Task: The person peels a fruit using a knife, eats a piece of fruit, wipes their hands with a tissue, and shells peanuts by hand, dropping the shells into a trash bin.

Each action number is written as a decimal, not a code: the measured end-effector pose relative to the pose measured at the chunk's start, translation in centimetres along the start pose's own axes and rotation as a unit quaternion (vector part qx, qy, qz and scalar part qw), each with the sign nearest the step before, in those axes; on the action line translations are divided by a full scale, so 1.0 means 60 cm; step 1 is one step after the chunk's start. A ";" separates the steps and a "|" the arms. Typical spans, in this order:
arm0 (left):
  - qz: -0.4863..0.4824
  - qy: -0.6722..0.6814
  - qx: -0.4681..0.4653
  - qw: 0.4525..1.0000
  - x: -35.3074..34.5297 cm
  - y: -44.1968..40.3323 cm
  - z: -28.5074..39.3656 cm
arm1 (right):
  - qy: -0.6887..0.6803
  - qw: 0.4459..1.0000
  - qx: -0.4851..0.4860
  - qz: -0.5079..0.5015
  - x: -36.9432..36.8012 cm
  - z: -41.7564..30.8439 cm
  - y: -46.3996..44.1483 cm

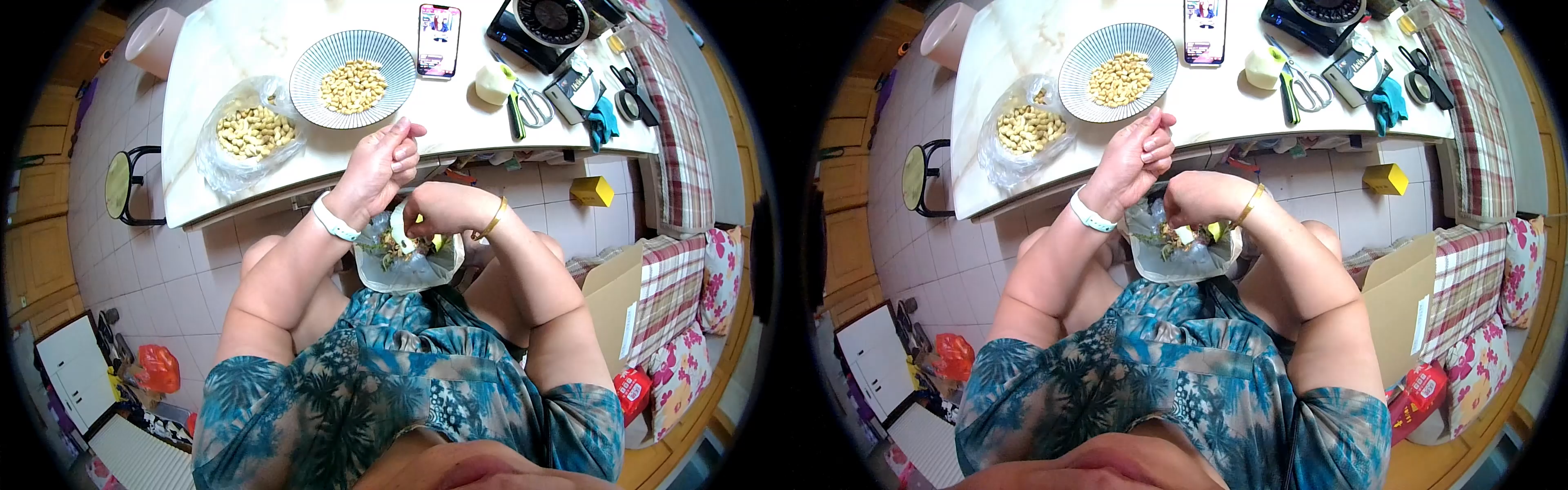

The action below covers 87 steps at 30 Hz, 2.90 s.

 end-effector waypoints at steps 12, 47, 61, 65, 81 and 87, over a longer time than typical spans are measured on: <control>0.038 0.022 -0.024 0.999 0.002 0.005 -0.005 | 0.043 0.854 -0.037 0.518 0.066 0.009 0.053; -0.256 -0.559 0.235 0.753 0.065 0.011 -0.099 | 0.112 0.943 -0.035 0.312 0.035 0.026 0.041; -0.273 -0.684 0.229 0.637 0.076 0.036 -0.104 | 0.104 0.948 -0.027 0.300 0.035 0.028 0.036; -0.267 -0.718 0.200 0.611 0.071 0.037 -0.095 | 0.105 0.945 -0.019 0.311 0.035 0.027 0.037; -0.043 -0.033 0.078 0.996 0.047 0.030 0.005 | 0.072 0.885 0.058 0.455 0.049 0.013 0.046; -0.037 -0.030 0.048 0.998 0.046 0.037 0.015 | 0.113 0.885 0.058 0.448 0.047 0.008 0.040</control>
Point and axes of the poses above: each hand's wrist, its own y-axis away from the middle knuckle, its own x-axis out of the back of the hand, z = x × y, the point moved 1 cm from there along -y, towards the middle knuckle, and after that the axes turned 9 degrees about -z, right-handed, at the moved point
